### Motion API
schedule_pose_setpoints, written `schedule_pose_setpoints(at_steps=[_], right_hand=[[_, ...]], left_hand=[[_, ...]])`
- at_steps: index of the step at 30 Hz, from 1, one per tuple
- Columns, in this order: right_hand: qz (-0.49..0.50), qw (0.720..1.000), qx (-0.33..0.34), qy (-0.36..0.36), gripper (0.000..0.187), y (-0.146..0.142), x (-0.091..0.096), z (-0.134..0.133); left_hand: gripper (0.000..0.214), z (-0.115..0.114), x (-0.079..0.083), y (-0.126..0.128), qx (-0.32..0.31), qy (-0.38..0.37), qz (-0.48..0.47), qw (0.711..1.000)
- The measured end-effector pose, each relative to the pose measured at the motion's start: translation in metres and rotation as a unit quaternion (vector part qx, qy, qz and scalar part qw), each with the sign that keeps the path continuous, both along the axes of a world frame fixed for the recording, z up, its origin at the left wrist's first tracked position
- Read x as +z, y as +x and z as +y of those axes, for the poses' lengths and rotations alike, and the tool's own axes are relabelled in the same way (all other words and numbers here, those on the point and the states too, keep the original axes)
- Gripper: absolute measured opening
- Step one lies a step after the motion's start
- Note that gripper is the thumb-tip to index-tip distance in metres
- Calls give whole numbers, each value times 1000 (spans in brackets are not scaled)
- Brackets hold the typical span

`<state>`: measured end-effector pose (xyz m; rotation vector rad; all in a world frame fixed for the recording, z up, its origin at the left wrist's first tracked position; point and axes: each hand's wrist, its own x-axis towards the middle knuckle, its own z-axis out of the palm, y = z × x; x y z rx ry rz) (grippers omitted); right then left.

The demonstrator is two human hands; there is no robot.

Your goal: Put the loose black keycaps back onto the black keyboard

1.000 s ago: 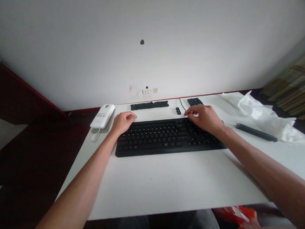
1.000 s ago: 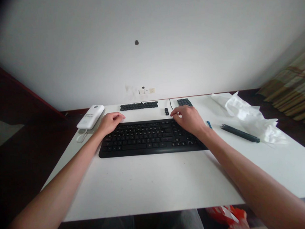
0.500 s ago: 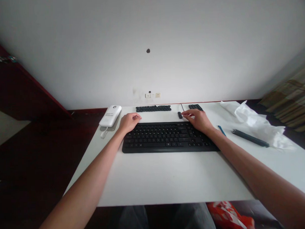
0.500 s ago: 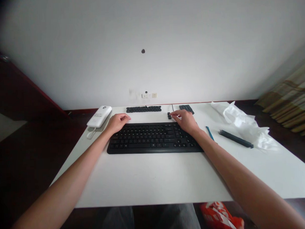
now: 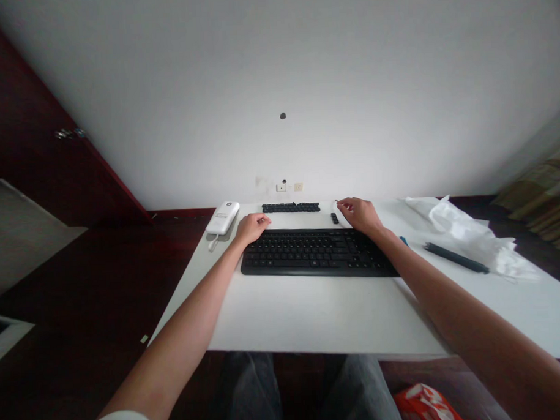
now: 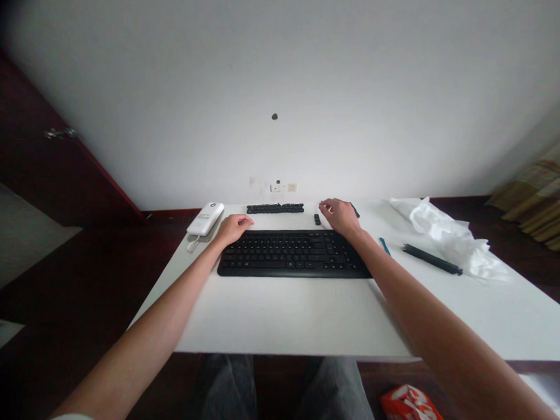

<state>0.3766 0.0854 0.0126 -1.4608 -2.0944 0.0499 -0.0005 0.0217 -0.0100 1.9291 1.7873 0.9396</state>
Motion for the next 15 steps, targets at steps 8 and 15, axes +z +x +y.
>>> schedule_pose_setpoints(at_steps=[8,15], right_hand=[[-5,998,-65,4,35,-29,-9,0],[-30,997,-63,-34,36,-26,-16,0]], left_hand=[[25,1,-1,-2,-10,-8,10,1000],[27,1,-1,-2,-4,-6,31,999]])
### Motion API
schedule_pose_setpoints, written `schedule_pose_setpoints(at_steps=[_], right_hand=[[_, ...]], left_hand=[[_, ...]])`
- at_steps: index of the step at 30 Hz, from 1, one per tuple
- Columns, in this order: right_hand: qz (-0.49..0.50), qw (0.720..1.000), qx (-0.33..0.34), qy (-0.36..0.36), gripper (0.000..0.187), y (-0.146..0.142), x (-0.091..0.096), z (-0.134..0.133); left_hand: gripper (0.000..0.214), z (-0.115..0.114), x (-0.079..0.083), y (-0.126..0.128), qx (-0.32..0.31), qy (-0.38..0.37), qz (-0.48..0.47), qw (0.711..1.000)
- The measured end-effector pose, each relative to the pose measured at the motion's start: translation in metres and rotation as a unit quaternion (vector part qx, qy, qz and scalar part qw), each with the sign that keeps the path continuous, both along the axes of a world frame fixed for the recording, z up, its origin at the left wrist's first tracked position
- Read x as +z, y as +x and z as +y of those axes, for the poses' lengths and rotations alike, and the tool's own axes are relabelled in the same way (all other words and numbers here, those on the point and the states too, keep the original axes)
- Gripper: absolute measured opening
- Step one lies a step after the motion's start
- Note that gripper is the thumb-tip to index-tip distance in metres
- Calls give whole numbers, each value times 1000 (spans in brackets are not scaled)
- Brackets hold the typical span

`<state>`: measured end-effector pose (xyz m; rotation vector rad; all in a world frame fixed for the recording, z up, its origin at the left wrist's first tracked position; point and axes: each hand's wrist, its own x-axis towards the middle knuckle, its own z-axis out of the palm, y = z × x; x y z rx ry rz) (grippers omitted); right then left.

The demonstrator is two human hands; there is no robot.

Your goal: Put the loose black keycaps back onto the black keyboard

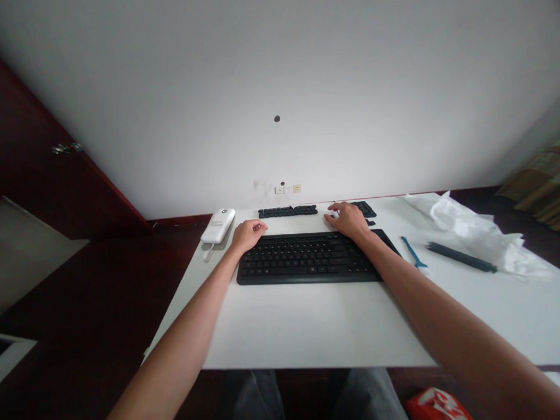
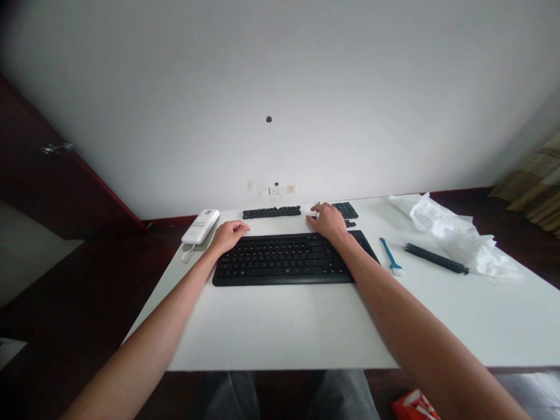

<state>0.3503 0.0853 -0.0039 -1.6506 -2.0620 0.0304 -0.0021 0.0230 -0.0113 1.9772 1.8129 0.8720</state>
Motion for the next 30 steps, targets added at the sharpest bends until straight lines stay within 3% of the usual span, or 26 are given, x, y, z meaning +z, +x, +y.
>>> schedule_pose_setpoints(at_steps=[14,22,27,30], right_hand=[[29,999,39,-6,28,1,-2,4],[59,983,168,38,26,-3,14,-6],[100,951,260,131,27,-20,28,-26],[114,937,289,158,32,-37,34,-45]], left_hand=[[24,-3,3,0,-5,5,-12,1000],[27,1,-2,-2,-10,17,-1,1000],[26,-11,14,6,-1,85,-3,996],[26,-20,26,22,-44,112,-86,989]])
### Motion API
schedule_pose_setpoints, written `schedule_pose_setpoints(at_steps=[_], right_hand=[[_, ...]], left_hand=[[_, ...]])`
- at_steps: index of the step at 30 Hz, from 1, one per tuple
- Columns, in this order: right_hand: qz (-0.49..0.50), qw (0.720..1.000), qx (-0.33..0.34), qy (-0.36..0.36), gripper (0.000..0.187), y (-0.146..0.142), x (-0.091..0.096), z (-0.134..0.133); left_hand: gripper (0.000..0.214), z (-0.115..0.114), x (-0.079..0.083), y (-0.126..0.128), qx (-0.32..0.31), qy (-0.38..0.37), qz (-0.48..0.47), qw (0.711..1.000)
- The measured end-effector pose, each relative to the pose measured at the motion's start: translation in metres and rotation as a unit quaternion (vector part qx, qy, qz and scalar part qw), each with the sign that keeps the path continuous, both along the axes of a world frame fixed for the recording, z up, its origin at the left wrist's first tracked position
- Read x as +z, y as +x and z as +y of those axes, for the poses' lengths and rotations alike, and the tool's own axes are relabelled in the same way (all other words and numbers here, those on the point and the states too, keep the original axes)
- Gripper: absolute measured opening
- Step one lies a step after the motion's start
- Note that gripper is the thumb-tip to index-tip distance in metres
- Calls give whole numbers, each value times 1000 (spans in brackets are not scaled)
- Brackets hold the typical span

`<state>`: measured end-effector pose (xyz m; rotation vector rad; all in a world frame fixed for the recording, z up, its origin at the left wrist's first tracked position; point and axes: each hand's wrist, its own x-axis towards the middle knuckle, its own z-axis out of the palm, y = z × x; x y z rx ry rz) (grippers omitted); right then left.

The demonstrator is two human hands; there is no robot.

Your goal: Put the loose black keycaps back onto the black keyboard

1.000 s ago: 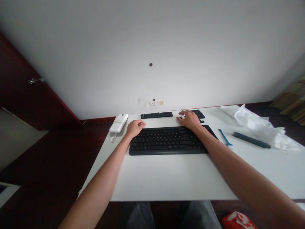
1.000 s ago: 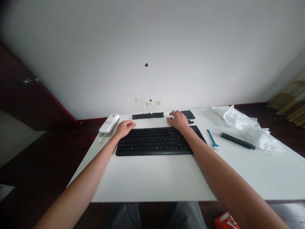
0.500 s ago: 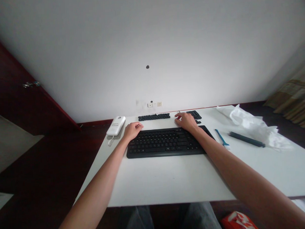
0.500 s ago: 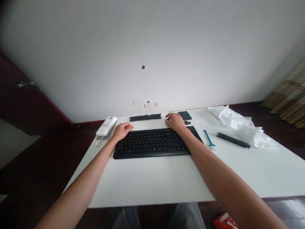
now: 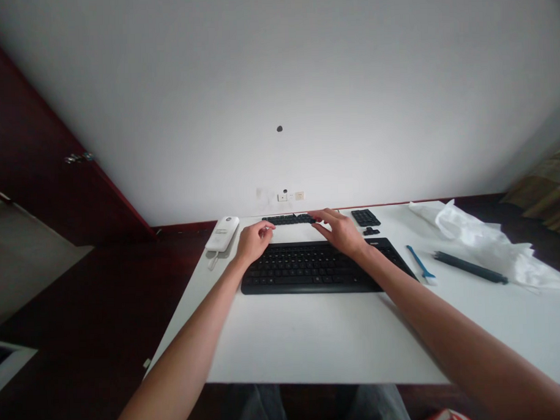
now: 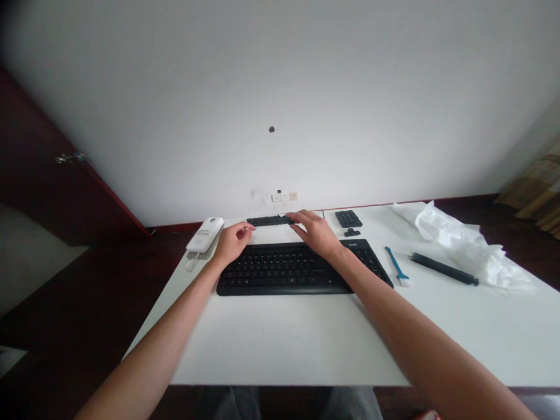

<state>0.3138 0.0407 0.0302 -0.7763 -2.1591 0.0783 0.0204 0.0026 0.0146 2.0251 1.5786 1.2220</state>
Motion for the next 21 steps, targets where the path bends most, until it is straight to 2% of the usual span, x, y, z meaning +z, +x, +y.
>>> schedule_pose_setpoints(at_steps=[3,5,11,21], right_hand=[[19,1000,23,9,35,-17,5,-19],[28,999,37,20,34,-25,6,-28],[10,996,86,26,32,-38,2,-37],[16,994,105,14,37,-42,-1,-39]], left_hand=[[38,-6,6,19,-80,-43,-156,984],[44,-8,6,29,-125,-76,-198,969],[41,-8,2,34,-176,-99,-203,958],[38,-6,-3,33,-178,-95,-181,963]])
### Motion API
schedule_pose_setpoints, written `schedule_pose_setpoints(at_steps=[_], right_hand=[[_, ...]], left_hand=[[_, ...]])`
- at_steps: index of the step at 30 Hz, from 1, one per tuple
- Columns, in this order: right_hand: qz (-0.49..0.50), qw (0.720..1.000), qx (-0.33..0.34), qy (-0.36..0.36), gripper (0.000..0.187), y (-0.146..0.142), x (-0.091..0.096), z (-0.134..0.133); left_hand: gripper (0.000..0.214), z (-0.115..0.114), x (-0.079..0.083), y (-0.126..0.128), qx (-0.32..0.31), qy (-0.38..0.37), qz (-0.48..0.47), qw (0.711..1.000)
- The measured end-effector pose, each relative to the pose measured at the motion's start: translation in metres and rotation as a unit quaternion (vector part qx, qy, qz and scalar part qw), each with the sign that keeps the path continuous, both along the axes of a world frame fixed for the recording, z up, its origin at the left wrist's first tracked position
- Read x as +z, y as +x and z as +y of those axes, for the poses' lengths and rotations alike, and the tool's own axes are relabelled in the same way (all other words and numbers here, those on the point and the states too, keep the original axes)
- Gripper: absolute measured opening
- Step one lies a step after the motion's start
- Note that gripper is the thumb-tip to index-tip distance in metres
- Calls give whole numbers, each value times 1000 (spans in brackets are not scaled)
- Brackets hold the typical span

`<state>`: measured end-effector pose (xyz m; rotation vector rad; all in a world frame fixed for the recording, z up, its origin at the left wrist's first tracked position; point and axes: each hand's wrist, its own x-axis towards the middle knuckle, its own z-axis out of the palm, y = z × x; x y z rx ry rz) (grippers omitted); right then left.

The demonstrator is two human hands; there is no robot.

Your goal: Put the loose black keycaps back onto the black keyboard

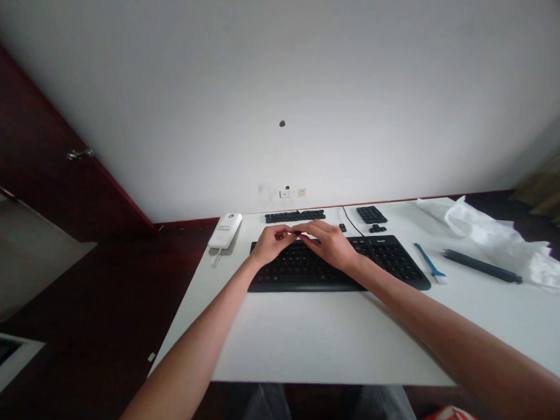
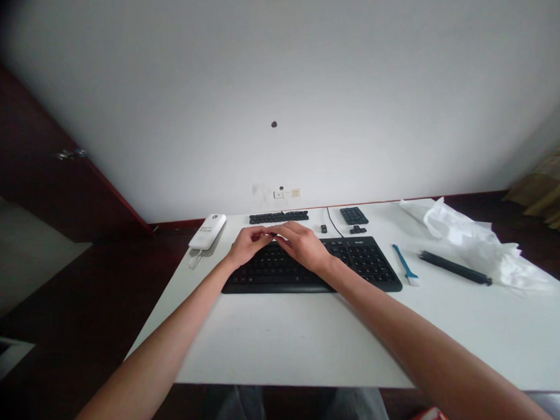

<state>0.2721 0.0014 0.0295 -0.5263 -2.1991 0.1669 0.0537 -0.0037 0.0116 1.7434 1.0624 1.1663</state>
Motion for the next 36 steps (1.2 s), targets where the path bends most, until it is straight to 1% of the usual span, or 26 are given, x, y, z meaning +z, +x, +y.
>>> schedule_pose_setpoints(at_steps=[3,6,9,11,14,17,20,23,25,27,29,30,32,34,36], right_hand=[[-6,1000,2,-7,40,0,0,0],[-12,1000,7,-6,40,1,-1,3],[-13,1000,11,3,37,3,-2,4],[-20,1000,2,7,38,2,-3,4],[-30,999,-39,11,36,3,-2,5],[-20,997,-79,2,30,12,2,13],[5,993,-118,-15,25,33,12,26],[15,985,-169,-35,26,63,24,40],[9,980,-189,-61,30,85,29,48],[2,976,-189,-109,33,108,28,55],[5,965,-173,-198,37,132,22,60],[7,954,-169,-246,40,144,18,62],[1,935,-167,-312,43,165,10,64],[-15,922,-161,-351,40,180,5,63],[-32,917,-143,-372,38,187,5,61]], left_hand=[[34,1,-2,-1,8,8,1,1000],[33,2,-3,-2,8,12,8,1000],[34,1,-1,-2,2,18,29,999],[35,0,1,-2,10,26,46,999],[35,1,4,-9,55,46,71,995],[34,6,3,-27,133,66,102,984],[34,15,-3,-49,207,73,121,968],[34,24,-13,-64,246,60,134,958],[34,28,-19,-68,253,52,130,957],[35,30,-23,-69,249,50,132,958],[36,30,-25,-67,240,50,146,958],[36,30,-24,-67,237,49,154,958],[36,30,-24,-65,233,47,166,957],[36,30,-24,-65,233,46,171,956],[36,31,-24,-65,232,46,179,955]])
